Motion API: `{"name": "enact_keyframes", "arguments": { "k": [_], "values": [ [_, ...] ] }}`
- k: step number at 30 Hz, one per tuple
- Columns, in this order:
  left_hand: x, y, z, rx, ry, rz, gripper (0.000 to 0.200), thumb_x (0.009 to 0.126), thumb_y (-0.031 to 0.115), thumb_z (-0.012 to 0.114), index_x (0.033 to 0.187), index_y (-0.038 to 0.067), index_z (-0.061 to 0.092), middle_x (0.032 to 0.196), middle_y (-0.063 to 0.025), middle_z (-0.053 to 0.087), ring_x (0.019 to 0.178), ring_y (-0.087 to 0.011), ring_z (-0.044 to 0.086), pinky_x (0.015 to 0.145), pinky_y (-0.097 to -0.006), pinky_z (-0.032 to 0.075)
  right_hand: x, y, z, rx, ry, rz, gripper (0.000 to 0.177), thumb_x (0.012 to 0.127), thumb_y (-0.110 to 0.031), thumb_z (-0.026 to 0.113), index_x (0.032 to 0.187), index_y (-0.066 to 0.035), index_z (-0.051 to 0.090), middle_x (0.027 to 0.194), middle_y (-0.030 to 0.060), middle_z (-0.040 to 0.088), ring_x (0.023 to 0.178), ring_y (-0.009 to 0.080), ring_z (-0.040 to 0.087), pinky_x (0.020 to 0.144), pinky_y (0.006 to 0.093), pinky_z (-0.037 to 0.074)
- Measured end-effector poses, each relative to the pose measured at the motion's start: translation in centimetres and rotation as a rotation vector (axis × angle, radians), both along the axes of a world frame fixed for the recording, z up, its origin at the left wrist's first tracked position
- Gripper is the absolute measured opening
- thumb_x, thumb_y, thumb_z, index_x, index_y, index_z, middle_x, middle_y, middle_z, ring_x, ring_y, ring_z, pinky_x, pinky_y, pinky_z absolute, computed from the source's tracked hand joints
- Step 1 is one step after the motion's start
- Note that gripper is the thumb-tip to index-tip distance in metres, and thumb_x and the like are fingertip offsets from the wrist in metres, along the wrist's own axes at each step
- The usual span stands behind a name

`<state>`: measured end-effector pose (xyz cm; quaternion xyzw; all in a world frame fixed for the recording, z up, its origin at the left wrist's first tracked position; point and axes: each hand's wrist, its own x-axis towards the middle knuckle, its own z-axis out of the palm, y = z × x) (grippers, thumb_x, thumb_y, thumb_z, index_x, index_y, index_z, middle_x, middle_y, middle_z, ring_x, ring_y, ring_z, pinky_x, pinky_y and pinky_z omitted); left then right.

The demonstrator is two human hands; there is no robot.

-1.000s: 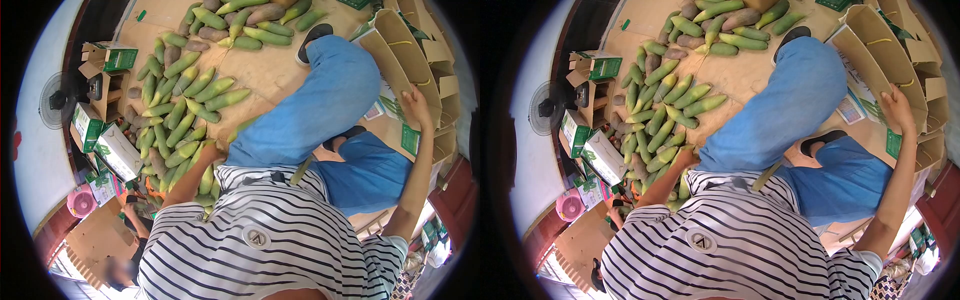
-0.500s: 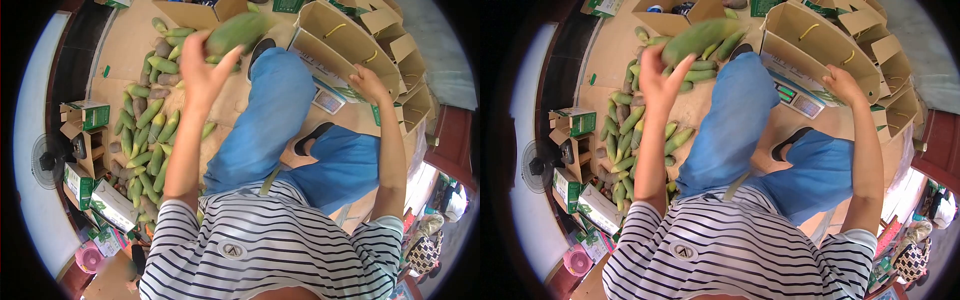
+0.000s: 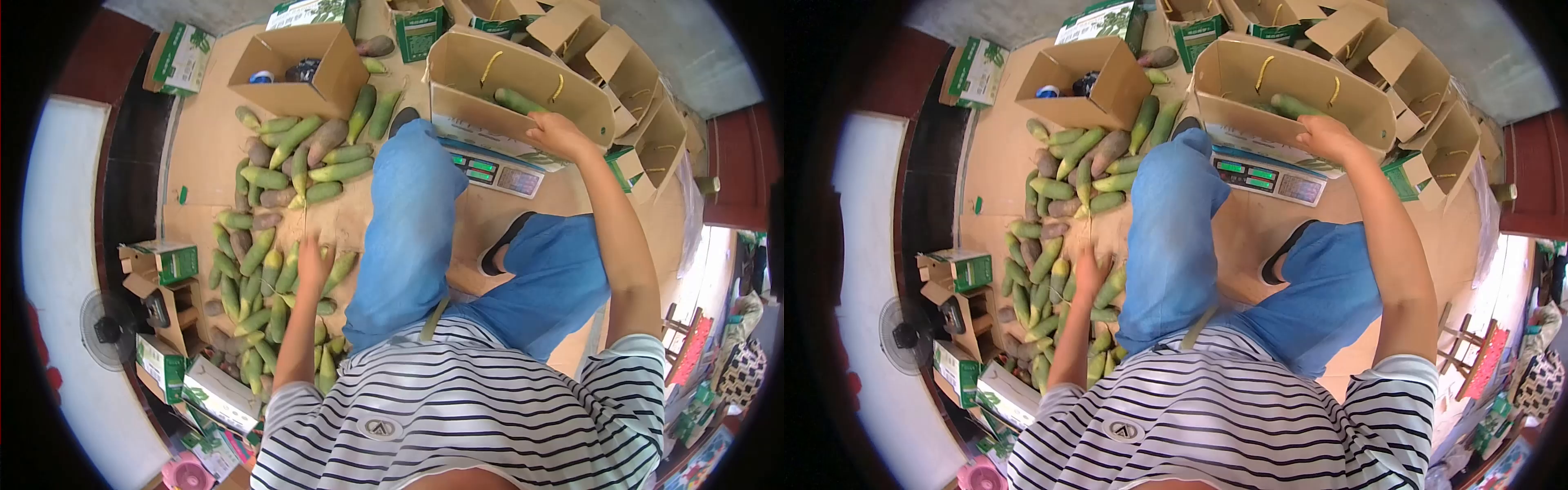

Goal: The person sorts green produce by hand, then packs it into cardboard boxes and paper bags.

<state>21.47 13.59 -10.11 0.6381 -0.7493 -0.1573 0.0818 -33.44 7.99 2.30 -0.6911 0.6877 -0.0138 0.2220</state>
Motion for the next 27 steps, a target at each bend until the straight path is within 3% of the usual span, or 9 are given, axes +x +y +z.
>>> {"name": "enact_keyframes", "arguments": {
  "k": [3,4,5,6,7,9,13,22,27],
  "values": [
    [13.3,12.2,-6.1,0.293,-0.376,0.087,0.057,0.071,0.036,0.072,0.109,-0.002,0.052,0.102,-0.0244,0.056,0.094,-0.0403,0.053,0.084,-0.0458,0.043,0.3,-0.1,0.5,0.078,0.031,-0.009,0.040,0.085,-0.022,0.057,0.116,0.002,0.053,0.106,0.0226,0.060,0.102,0.0364,0.056,0.087,0.0413,0.044],
    [13.7,15.4,-3.3,0.404,-0.382,0.188,0.062,0.070,0.041,0.071,0.111,-0.001,0.052,0.102,-0.0228,0.057,0.095,-0.0385,0.054,0.083,-0.0458,0.044,0.6,-0.2,0.6,0.110,0.039,-0.005,0.040,0.085,-0.022,0.058,0.116,0.002,0.054,0.106,0.0226,0.060,0.102,0.0363,0.056,0.087,0.0414,0.044],
    [18.2,19.7,-5.7,0.574,-0.540,0.160,0.067,0.070,0.045,0.071,0.113,-0.001,0.051,0.108,-0.0217,0.056,0.100,-0.0377,0.054,0.086,-0.0458,0.044,0.7,-0.2,0.6,0.090,0.035,-0.004,0.039,0.085,-0.022,0.058,0.116,0.001,0.054,0.106,0.0227,0.060,0.102,0.0364,0.056,0.087,0.0416,0.044],
    [20.3,23.2,-6.8,0.652,-0.510,0.411,0.071,0.069,0.049,0.070,0.115,-0.001,0.049,0.114,-0.0206,0.055,0.106,-0.0373,0.052,0.089,-0.0459,0.044,0.5,-0.1,0.5,0.069,0.032,-0.003,0.039,0.085,-0.022,0.058,0.116,0.001,0.054,0.105,0.0227,0.060,0.101,0.0365,0.056,0.087,0.0417,0.044],
    [21.4,25.8,-6.4,0.781,-0.408,0.499,0.075,0.069,0.050,0.071,0.118,-0.001,0.047,0.117,-0.0208,0.053,0.111,-0.0376,0.051,0.092,-0.0456,0.043,0.4,-0.1,0.4,0.049,0.030,-0.002,0.038,0.084,-0.022,0.058,0.115,0.000,0.054,0.104,0.0227,0.060,0.101,0.0365,0.056,0.086,0.0419,0.044],
    [21.2,30.1,-6.0,0.805,-0.518,0.621,0.077,0.067,0.045,0.074,0.122,0.001,0.044,0.119,-0.0216,0.052,0.112,-0.0364,0.050,0.092,-0.0457,0.043,0.5,-0.1,0.1,0.067,0.034,-0.020,0.037,0.084,-0.022,0.059,0.115,-0.001,0.054,0.104,0.0226,0.060,0.101,0.0366,0.056,0.086,0.0422,0.045],
    [18.6,32.4,-5.8,0.813,-0.567,0.639,0.075,0.067,0.042,0.074,0.122,0.001,0.044,0.118,-0.0213,0.052,0.111,-0.0360,0.051,0.092,-0.0451,0.043,0.9,-0.1,1.1,0.116,0.052,-0.034,0.038,0.085,-0.022,0.059,0.116,-0.001,0.054,0.105,0.0220,0.060,0.100,0.0365,0.056,0.085,0.0421,0.045],
    [17.1,31.8,-6.3,0.822,-0.580,0.596,0.071,0.067,0.035,0.075,0.121,0.001,0.044,0.115,-0.0204,0.054,0.108,-0.0350,0.053,0.090,-0.0436,0.044,-0.1,0.3,-1.3,-0.066,0.044,0.003,0.031,0.085,-0.024,0.059,0.106,-0.001,0.056,0.097,0.0215,0.061,0.096,0.0379,0.057,0.081,0.0441,0.045],
    [17.0,30.9,-6.2,0.834,-0.570,0.537,0.069,0.068,0.032,0.075,0.121,0.001,0.044,0.113,-0.0199,0.055,0.106,-0.0345,0.054,0.090,-0.0428,0.044,0.5,0.0,0.0,0.059,0.068,-0.021,0.027,0.085,-0.022,0.058,0.102,-0.002,0.057,0.101,0.0195,0.061,0.099,0.0357,0.057,0.082,0.0448,0.044]
  ]
}}
